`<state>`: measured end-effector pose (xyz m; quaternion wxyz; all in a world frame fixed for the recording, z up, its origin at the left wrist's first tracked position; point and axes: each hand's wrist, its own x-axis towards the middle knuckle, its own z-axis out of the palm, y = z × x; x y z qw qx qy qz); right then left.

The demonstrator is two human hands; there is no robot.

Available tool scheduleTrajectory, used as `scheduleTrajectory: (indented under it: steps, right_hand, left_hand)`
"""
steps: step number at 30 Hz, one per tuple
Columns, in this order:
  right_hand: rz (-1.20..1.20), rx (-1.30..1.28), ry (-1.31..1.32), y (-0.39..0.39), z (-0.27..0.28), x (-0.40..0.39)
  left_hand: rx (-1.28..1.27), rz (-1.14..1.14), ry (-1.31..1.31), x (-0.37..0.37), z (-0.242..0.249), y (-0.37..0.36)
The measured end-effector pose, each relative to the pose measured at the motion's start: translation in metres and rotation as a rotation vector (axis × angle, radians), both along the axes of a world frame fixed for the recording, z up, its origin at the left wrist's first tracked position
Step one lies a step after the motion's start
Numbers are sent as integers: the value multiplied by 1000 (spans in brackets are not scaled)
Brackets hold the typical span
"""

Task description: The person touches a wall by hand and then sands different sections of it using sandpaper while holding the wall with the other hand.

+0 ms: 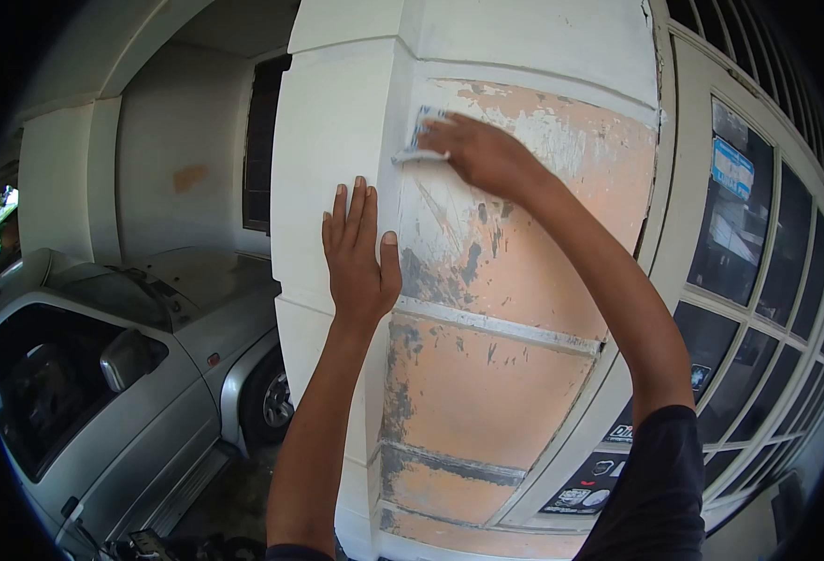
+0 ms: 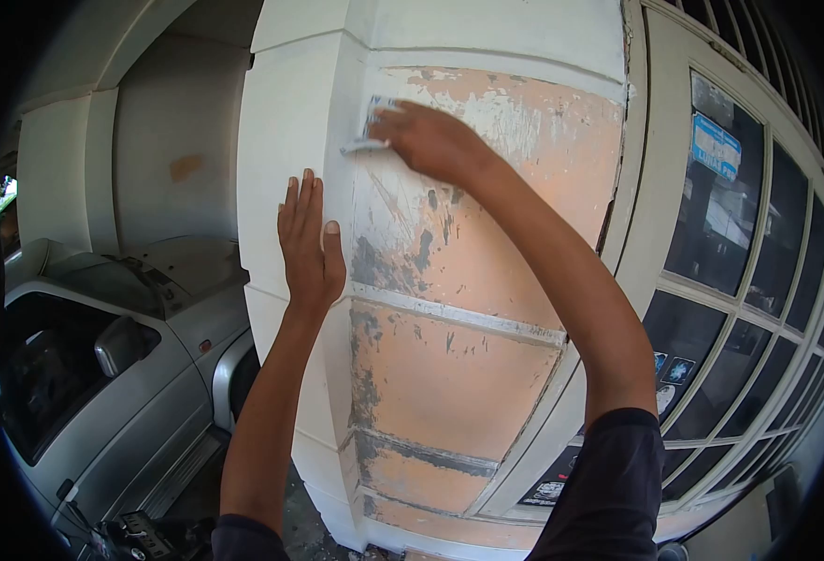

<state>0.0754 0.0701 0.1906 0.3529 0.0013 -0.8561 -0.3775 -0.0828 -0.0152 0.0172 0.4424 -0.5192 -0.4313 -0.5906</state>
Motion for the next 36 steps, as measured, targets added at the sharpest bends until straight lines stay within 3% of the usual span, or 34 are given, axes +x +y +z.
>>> scheduleTrajectory:
  steps: [4,9,11,15,17,19,23,24,27,29,31,33,36]
  right_hand:
    - [6,145,63,1,1,-4]
    - [-2,163,-554,-5,-115,26]
    - [16,208,-527,3,-98,23]
    - [-36,198,-49,6,10,13]
    - [-68,92,43,2,29,9]
    - [-26,169,38,4,1,3]
    - [2,227,-524,-5,-122,17]
    - [-17,197,-563,-12,-134,22]
    - [13,278,-296,1,-72,21]
    - [-104,255,14,7,-4,23]
    - [-78,48,251,4,21,21]
    - [-87,154,67,-1,1,14]
    - [38,249,-345,-1,-83,12]
  left_hand:
    - [9,-6,3,-1,0,-2]
    - [10,-4,-7,-1,-2,-3]
    - [7,-1,1,-1,-1,-2]
    - [14,-1,9,-1,-2,-1]
    - [23,6,7,-2,-1,0]
    - [17,-1,6,-3,-1,-1]
    - [19,-17,3,-3,-1,-3]
    - [17,-15,3,-3,-1,-2]
    - [13,-11,0,-3,-1,-1]
    - [28,-10,7,-4,-2,0]
    - [35,-14,8,-4,-1,2]
    - [28,-13,4,-4,-1,1]
    - [27,-6,-2,-4,-1,0]
